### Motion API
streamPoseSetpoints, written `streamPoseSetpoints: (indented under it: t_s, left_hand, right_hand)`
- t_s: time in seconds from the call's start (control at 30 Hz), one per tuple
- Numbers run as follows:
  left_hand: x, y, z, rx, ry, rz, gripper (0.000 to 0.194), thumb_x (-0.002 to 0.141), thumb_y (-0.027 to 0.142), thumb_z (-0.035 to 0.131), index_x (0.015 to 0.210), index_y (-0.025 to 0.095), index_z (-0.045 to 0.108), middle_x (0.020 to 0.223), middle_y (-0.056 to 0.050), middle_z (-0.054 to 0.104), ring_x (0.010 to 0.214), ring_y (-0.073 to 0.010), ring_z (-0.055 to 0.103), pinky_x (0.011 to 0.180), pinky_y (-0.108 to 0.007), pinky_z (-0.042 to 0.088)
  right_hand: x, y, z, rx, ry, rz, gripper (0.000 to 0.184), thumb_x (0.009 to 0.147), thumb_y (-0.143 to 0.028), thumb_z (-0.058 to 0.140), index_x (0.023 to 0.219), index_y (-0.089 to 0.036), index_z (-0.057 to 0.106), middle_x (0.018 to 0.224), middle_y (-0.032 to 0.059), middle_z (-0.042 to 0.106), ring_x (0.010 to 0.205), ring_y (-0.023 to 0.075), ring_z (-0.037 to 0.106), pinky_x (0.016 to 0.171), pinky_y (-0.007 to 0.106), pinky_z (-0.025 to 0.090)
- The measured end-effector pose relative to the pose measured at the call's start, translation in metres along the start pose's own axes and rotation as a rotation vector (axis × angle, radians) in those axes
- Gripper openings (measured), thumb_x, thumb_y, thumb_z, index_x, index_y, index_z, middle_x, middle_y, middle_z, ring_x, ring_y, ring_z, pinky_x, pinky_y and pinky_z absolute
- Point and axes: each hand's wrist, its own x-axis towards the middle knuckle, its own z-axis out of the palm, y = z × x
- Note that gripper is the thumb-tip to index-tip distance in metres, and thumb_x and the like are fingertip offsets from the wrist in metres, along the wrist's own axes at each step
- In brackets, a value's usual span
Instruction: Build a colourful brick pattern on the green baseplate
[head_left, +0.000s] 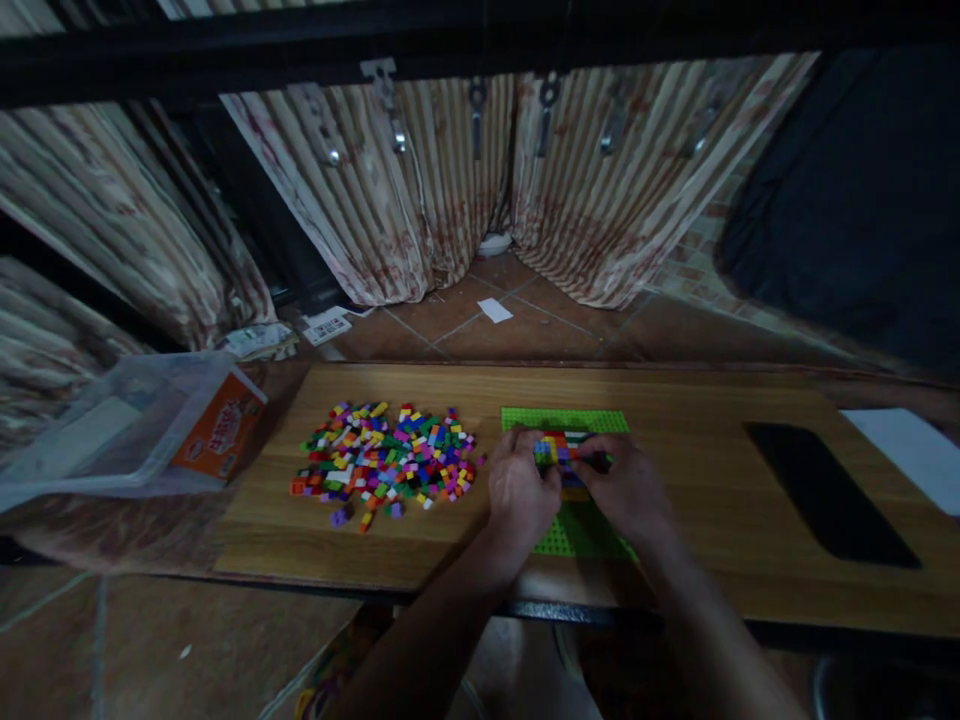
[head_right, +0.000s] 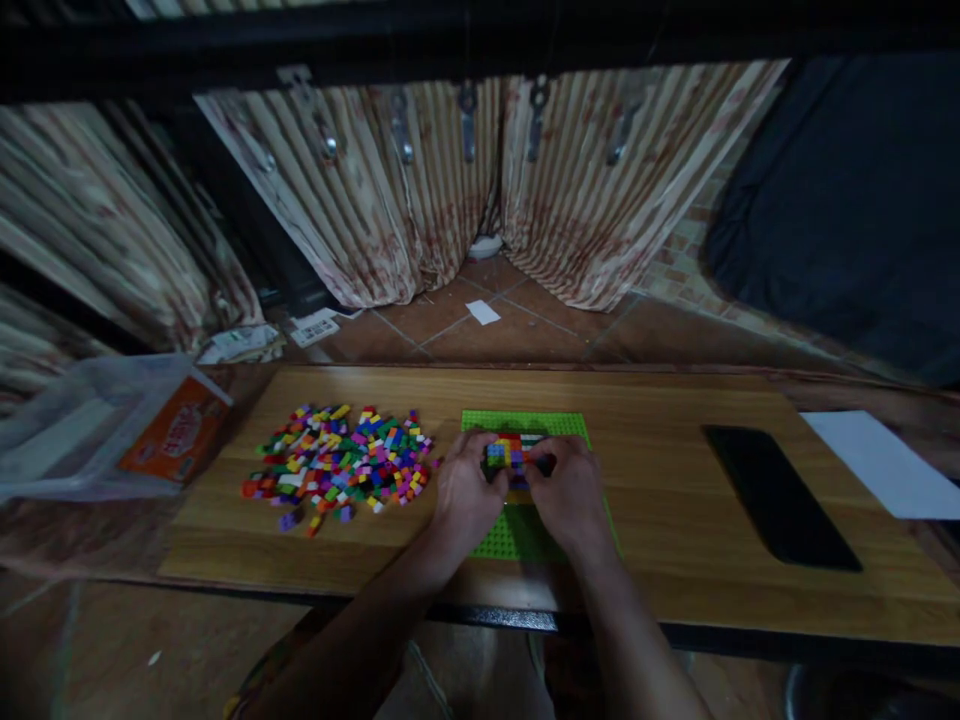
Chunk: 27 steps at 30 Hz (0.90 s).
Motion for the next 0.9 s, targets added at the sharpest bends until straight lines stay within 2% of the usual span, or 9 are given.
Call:
streamPoseSetpoints:
  t_s: [0.17,0.3,0.43,0.67,0.73,0.8,0.9]
  left_hand:
    - [0.0,-0.001,-0.009,-0.038,0.028,0.033,0.038,0.077,0.019,0.065,0.115,0.019,0.057,0.121,-0.009,0.057,0.114,-0.0233,0.053,0.102,-0.036,0.043]
    - [0.004,-0.001,-0.027,-0.098,0.066,0.018,0.032,0.081,0.018,0.06,0.113,0.019,0.058,0.12,-0.008,0.059,0.115,-0.022,0.054,0.101,-0.035,0.045]
    - [0.011,-0.009,-0.049,-0.109,0.12,-0.018,0.028,0.082,0.014,0.056,0.109,0.019,0.06,0.114,-0.007,0.062,0.108,-0.0197,0.059,0.096,-0.033,0.048]
    - [0.022,-0.05,-0.104,0.175,0.143,-0.103,0.031,0.079,0.006,0.049,0.102,0.016,0.067,0.105,-0.009,0.067,0.102,-0.0218,0.06,0.096,-0.037,0.046]
    - [0.024,-0.063,-0.117,0.269,0.123,-0.078,0.036,0.075,0.003,0.049,0.102,0.017,0.068,0.106,-0.009,0.066,0.103,-0.0223,0.058,0.097,-0.037,0.045]
    - [0.024,-0.071,-0.124,0.345,0.08,-0.004,0.042,0.073,0.002,0.05,0.106,0.019,0.068,0.114,-0.008,0.064,0.109,-0.0229,0.054,0.101,-0.038,0.042]
    - [0.023,-0.075,-0.124,0.416,0.007,0.072,0.046,0.073,0.006,0.053,0.114,0.022,0.066,0.125,-0.008,0.057,0.115,-0.0249,0.049,0.103,-0.041,0.04]
  right_hand:
    - [-0.001,0.002,-0.004,0.041,0.019,-0.003,0.015,0.071,-0.035,0.064,0.074,-0.022,0.067,0.086,0.0066,0.065,0.08,0.0235,0.059,0.075,0.039,0.045]
    - [-0.004,-0.015,-0.005,0.058,0.109,0.016,0.019,0.077,-0.037,0.058,0.077,-0.021,0.067,0.087,0.0077,0.066,0.079,0.0231,0.06,0.074,0.037,0.045]
    - [-0.011,-0.037,0.005,0.161,0.06,-0.035,0.023,0.08,-0.04,0.056,0.083,-0.02,0.067,0.086,0.0058,0.066,0.079,0.0216,0.061,0.075,0.036,0.046]
    - [-0.016,-0.053,0.022,0.243,-0.032,-0.102,0.019,0.083,-0.036,0.055,0.083,-0.021,0.067,0.09,0.0046,0.068,0.085,0.0207,0.062,0.079,0.035,0.046]
    - [-0.017,-0.055,0.025,0.255,-0.048,-0.099,0.018,0.083,-0.035,0.055,0.083,-0.021,0.067,0.09,0.0044,0.068,0.083,0.0201,0.062,0.077,0.035,0.046]
    - [-0.018,-0.057,0.027,0.256,-0.058,-0.102,0.016,0.083,-0.034,0.056,0.083,-0.022,0.067,0.089,0.004,0.068,0.081,0.0197,0.063,0.077,0.034,0.046]
    - [-0.018,-0.058,0.031,0.253,-0.069,-0.123,0.016,0.083,-0.033,0.056,0.082,-0.022,0.067,0.088,0.0037,0.067,0.08,0.0194,0.062,0.076,0.034,0.046]
